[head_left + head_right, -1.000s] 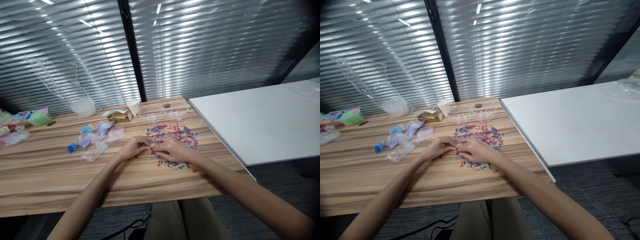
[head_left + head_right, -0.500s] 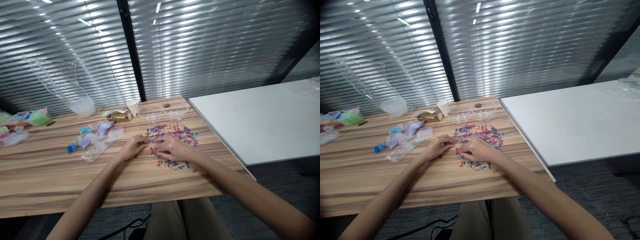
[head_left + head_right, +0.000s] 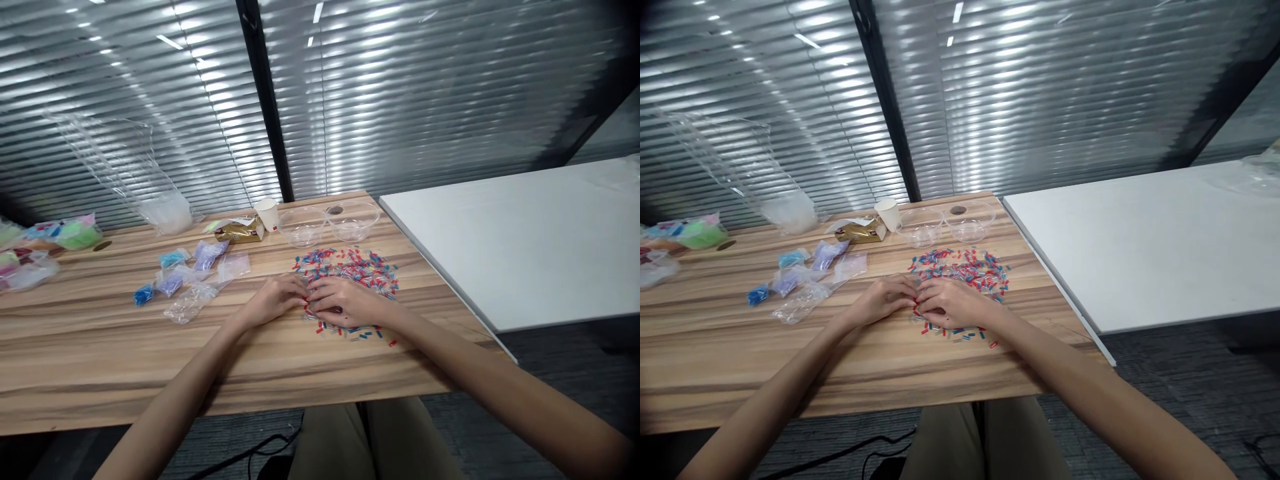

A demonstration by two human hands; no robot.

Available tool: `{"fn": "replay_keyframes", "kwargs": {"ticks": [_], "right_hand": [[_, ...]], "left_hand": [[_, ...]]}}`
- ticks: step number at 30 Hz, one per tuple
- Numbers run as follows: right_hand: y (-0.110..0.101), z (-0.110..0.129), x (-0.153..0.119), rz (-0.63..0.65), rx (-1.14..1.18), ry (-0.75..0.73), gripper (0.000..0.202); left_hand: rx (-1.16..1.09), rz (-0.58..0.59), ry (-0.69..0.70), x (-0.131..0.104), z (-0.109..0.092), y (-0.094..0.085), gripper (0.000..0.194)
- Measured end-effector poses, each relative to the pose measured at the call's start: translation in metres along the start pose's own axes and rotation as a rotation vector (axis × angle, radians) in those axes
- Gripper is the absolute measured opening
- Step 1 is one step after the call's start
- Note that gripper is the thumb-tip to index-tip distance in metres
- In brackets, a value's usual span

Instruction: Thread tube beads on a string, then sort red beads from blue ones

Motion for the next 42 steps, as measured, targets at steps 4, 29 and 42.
{"fn": "replay_keyframes", "kwargs": {"ticks": [4,29,42], "right_hand": [[0.0003,-0.0002,0.0,-0.018,0.018,0.007,0.018],[0.0008,0.0058,0.0012,0.014,0.058,0.025,0.017],[0.0032,0.0067,0.0001,0.037,-0.005,0.018,0.02]], "left_hand": [[-0.016,0.004,-0.022,-0.0003,0.0008,0.0009,0.016],[-0.116,0.092,-0.073,-0.0026,0.0011,0.0008,0.016],[-0.125,0.14,-0.148,-0.0039,0.0036,-0.0011,0.017]]}}
Point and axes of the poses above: each hand's wrist, its own x-axis towards the middle knuckle, its own y-axis out of the palm, z = x × y, the point moved 4 cm from there along x, towards the middle knuckle, and after that the axes turned 7 degrees about -x, right-handed, at the moved point
